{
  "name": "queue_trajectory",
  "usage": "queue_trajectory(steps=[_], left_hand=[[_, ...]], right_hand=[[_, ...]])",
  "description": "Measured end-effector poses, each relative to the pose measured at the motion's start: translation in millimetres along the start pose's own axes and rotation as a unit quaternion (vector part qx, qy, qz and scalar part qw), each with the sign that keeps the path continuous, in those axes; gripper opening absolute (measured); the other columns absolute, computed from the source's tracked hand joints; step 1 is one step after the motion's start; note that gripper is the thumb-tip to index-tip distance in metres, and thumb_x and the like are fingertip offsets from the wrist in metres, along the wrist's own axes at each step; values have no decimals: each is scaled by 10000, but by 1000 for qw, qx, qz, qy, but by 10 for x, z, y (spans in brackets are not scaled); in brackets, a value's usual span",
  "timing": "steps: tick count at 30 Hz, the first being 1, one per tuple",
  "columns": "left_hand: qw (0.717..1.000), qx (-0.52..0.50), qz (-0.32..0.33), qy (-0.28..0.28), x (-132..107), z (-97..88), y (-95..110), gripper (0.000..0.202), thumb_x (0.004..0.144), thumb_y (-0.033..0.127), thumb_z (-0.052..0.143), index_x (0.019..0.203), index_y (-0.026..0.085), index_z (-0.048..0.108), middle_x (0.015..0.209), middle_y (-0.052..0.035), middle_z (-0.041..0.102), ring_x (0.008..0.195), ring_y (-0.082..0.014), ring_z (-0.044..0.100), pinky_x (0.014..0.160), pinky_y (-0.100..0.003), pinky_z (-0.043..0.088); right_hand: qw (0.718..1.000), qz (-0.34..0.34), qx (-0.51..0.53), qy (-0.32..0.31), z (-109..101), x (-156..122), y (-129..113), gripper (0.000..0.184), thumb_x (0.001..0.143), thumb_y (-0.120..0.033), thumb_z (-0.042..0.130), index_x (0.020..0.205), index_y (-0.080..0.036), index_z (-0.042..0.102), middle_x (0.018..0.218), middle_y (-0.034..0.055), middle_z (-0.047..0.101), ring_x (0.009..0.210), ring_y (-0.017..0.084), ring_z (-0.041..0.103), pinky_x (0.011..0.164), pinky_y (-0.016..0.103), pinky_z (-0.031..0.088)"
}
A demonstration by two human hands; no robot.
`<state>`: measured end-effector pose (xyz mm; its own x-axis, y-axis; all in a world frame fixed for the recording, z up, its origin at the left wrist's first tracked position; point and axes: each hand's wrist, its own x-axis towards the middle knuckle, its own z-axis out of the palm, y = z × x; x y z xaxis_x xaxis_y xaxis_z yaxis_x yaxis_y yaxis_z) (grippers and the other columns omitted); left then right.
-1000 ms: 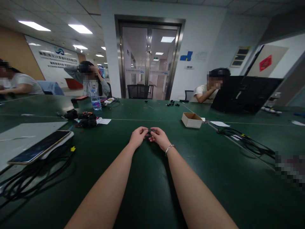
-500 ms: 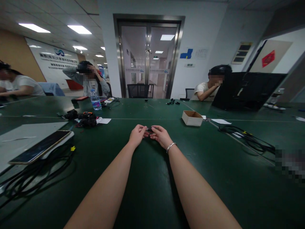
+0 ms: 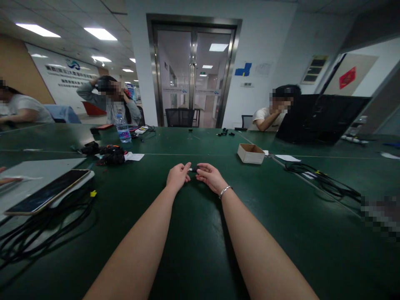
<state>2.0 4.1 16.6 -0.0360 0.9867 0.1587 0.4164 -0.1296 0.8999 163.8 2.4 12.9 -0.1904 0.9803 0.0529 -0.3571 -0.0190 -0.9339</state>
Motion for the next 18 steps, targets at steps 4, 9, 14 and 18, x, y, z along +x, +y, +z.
queue_trajectory(steps=[4,9,14,18], left_hand=[[997,81,1,20,-53,-55,47,524,861,644,366,650,202,553,529,-5,624,484,-148,571,514,-257,373],[992,121,7,38,-86,-85,91,535,896,588,312,607,206,551,517,-7,602,485,-160,550,532,-272,350],[991,124,-5,45,-115,-106,137,507,901,546,326,611,205,564,528,-11,600,489,-167,547,541,-283,355],[991,122,-22,57,-149,-117,185,492,907,520,327,629,200,577,547,-20,611,500,-170,553,545,-286,365]], right_hand=[[1000,-1,-9,-22,-9,1,5,295,684,-32,730,919,-177,628,863,12,623,671,96,645,630,215,579],[1000,4,-12,-28,10,-14,-18,328,668,10,710,924,-176,625,883,14,616,693,97,651,660,217,577],[999,12,-19,-25,34,-33,-47,333,656,20,712,914,-171,622,915,22,624,687,97,655,655,219,580],[1000,12,-14,-23,42,-42,-60,340,655,25,714,914,-175,622,908,18,625,682,97,656,648,217,584]])
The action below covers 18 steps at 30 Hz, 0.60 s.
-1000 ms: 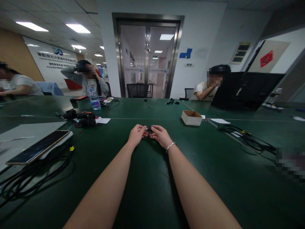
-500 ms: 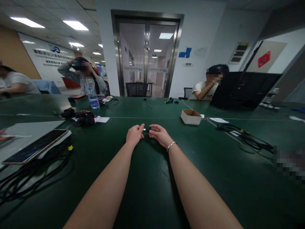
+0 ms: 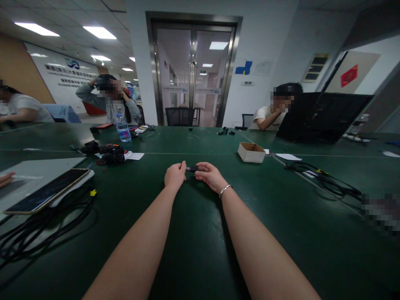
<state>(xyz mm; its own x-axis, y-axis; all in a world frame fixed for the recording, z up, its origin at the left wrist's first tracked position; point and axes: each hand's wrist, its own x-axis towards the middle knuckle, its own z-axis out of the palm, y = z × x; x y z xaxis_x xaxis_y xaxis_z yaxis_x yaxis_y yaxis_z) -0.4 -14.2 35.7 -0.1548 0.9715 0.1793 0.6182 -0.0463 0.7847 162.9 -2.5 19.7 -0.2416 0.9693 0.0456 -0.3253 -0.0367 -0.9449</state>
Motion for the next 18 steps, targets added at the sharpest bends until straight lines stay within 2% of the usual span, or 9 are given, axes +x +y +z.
queue_trajectory(steps=[9,14,18], left_hand=[[1000,17,-5,1,16,-1,-11,491,908,520,319,631,199,566,539,-7,616,509,-160,554,546,-272,362],[1000,15,-2,-3,21,8,-18,488,907,520,315,643,200,571,544,-3,622,507,-155,554,543,-271,356],[1000,17,-1,-7,18,9,-9,472,908,507,324,657,198,579,543,-1,620,500,-152,551,540,-269,356]], right_hand=[[1000,-2,21,5,-9,19,17,327,644,14,727,902,-160,627,857,15,633,692,121,673,656,236,599],[1000,5,23,10,10,4,-2,214,727,-57,708,899,-157,627,780,15,659,623,120,677,626,228,595],[1000,9,25,13,19,-5,-12,198,764,-45,670,927,-146,624,757,27,679,616,126,683,625,228,597]])
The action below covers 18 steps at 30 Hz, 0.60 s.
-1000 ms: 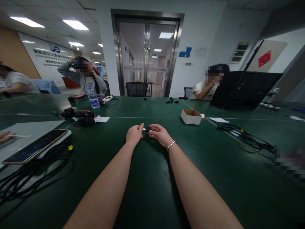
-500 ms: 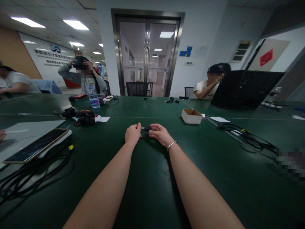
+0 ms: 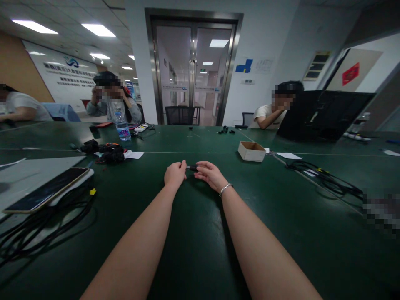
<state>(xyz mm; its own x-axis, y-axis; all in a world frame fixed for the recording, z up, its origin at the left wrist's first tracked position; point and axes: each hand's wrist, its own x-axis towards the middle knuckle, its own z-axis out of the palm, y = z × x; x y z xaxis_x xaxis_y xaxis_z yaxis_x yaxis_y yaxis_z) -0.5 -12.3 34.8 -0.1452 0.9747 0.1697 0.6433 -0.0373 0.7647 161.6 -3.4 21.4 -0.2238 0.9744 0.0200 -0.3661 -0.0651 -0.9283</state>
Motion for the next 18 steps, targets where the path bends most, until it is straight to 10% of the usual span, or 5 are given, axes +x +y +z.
queue_trajectory(steps=[18], left_hand=[[999,29,-30,-16,-19,-50,55,499,908,493,316,646,195,618,523,-6,602,466,-152,530,519,-272,348]], right_hand=[[999,-22,5,-41,-102,79,92,317,672,10,710,935,-164,678,917,42,653,819,147,686,793,282,594]])
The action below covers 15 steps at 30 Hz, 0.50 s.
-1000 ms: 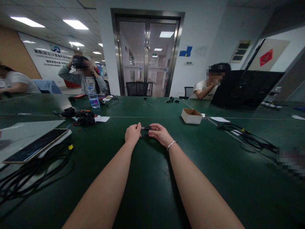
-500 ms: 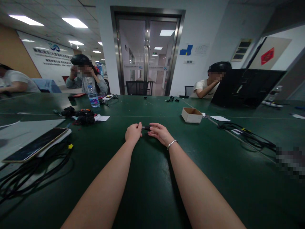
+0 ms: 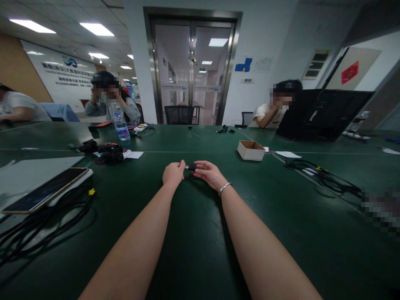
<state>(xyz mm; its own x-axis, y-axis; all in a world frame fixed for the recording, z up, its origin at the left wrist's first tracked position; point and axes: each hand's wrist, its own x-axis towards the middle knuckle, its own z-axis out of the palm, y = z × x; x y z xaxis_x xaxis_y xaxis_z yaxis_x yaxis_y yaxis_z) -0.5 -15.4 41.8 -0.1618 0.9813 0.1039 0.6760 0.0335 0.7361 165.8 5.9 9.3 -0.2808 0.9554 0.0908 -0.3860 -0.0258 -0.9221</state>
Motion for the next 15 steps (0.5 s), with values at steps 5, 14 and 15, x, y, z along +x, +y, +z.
queue_trajectory(steps=[5,14,15], left_hand=[[1000,17,-14,-19,23,2,3,512,904,492,305,597,199,592,531,-9,607,474,-157,538,527,-282,347],[1000,16,-10,-11,-16,-20,29,519,912,499,291,625,198,601,543,-9,607,480,-157,540,533,-278,350],[1000,14,-4,-9,-13,-17,20,518,911,504,293,631,199,603,538,-8,604,480,-156,538,532,-277,348]], right_hand=[[1000,-10,0,8,-6,13,23,349,623,36,713,904,-168,679,923,34,653,824,151,679,811,304,587],[1000,0,-7,9,2,10,9,326,645,-20,754,928,-167,685,917,31,654,795,143,684,777,287,604],[1000,4,-7,10,7,4,-1,309,660,-29,752,930,-165,687,897,30,655,779,139,686,761,277,607]])
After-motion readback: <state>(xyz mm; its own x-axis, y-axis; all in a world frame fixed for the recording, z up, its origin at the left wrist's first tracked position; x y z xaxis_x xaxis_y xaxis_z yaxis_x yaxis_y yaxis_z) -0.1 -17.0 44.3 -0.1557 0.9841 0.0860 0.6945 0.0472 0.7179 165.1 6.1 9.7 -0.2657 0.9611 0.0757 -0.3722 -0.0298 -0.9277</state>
